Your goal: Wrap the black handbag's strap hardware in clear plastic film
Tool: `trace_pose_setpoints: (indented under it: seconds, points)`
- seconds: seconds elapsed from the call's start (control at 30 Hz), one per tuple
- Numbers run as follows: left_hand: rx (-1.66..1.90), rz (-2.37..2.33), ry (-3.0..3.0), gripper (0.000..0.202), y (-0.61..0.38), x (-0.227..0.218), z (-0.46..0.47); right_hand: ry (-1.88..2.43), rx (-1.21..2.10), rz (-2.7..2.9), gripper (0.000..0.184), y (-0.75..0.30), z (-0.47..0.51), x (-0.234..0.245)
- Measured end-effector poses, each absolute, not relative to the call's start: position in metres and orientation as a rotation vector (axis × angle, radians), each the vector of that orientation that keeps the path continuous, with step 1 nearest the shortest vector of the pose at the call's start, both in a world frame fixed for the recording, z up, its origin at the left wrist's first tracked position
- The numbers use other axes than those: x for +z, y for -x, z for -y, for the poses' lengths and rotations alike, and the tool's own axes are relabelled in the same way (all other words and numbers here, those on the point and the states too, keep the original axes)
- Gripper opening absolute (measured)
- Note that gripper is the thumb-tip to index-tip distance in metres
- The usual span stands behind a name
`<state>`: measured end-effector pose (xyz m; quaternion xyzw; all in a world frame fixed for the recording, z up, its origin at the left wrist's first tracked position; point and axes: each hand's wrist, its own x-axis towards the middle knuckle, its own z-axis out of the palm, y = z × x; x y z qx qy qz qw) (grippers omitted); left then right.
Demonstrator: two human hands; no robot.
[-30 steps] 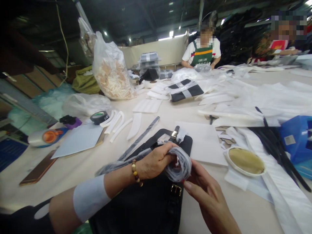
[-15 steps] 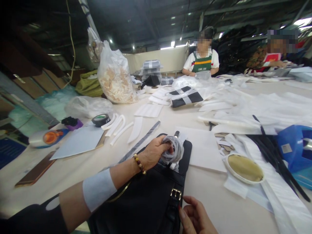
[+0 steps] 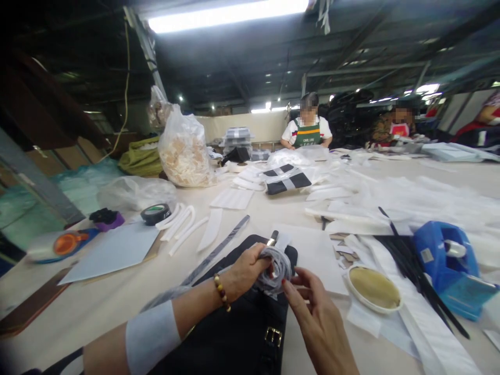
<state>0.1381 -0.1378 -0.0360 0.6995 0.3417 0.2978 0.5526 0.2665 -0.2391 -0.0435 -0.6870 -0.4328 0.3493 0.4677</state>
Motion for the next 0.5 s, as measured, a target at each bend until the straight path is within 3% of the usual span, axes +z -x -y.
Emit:
trace_pose_setpoints:
  seconds: [0.37, 0.5]
  points:
    - [0.584, -0.858, -1.986, 0.01, -0.137, -0.038, 0.14, 2.216, 0.424, 1.687, 0.015, -0.254, 0.195, -0.017]
    - [0.523, -0.893, -2.113, 0.016, -0.141, -0.042, 0.143, 2.199, 0.402, 1.806, 0.015, -0.255, 0.187, -0.016]
